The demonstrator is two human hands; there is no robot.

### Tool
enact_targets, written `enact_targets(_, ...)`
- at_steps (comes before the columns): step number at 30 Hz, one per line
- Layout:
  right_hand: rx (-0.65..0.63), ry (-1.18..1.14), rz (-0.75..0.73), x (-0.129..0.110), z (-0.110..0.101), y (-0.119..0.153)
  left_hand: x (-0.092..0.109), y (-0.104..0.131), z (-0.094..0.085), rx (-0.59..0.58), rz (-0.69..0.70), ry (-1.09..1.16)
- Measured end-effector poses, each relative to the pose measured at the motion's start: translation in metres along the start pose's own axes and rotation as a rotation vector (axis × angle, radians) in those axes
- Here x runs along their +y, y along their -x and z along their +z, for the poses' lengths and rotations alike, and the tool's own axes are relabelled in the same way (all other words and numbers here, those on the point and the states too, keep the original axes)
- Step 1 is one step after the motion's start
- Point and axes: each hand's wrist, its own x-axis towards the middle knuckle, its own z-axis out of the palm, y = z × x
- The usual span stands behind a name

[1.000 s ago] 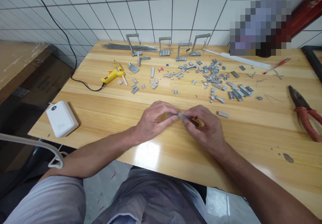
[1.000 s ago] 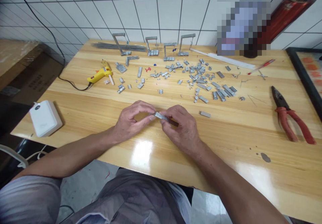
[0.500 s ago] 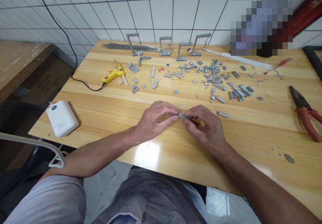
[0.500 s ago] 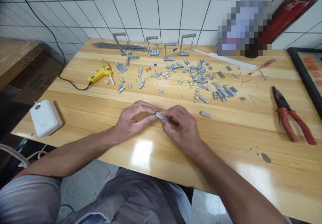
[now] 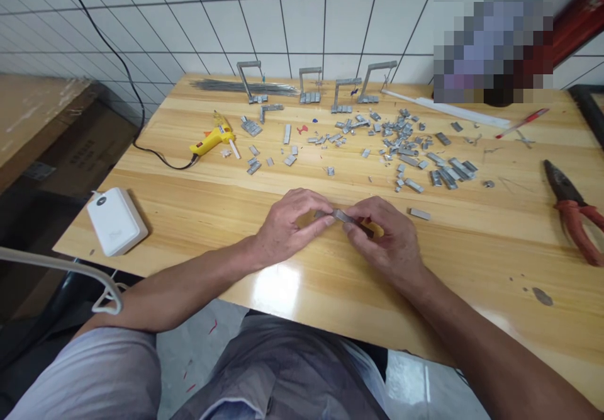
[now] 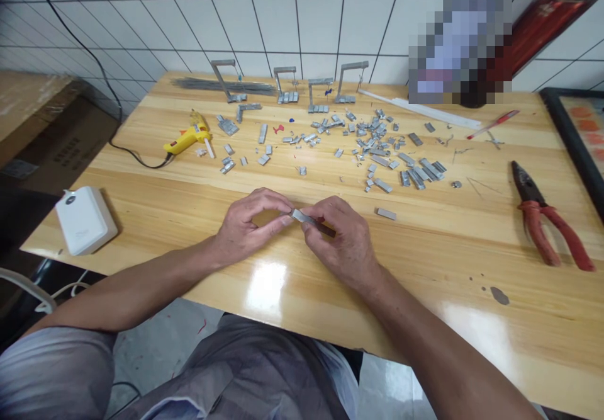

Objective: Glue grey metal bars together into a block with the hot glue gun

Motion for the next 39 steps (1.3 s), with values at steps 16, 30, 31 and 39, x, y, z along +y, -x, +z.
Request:
enact_targets(16,-0.226,0.073,0.343,0.006,-0.001,0.003,0.002,-0.007,-0.008,0.046,-0.367,0.134)
enact_targets(30,-0.110,0.197,0.307,0.012,-0.006,0.000,-0.006,-0.010,-0.008,-0.094,-0.477,0.138)
enact_targets(31,-0.078,0.169,0.347,0.013,-0.008,-0.002,-0.007,-0.010,-0.008,-0.109,-0.483,0.144)
enact_targets(39,0.066,-0.043,0.498,0.015,-0.013,-0.011,-0.014,-0.008,-0.007,-0.174,-0.573,0.226)
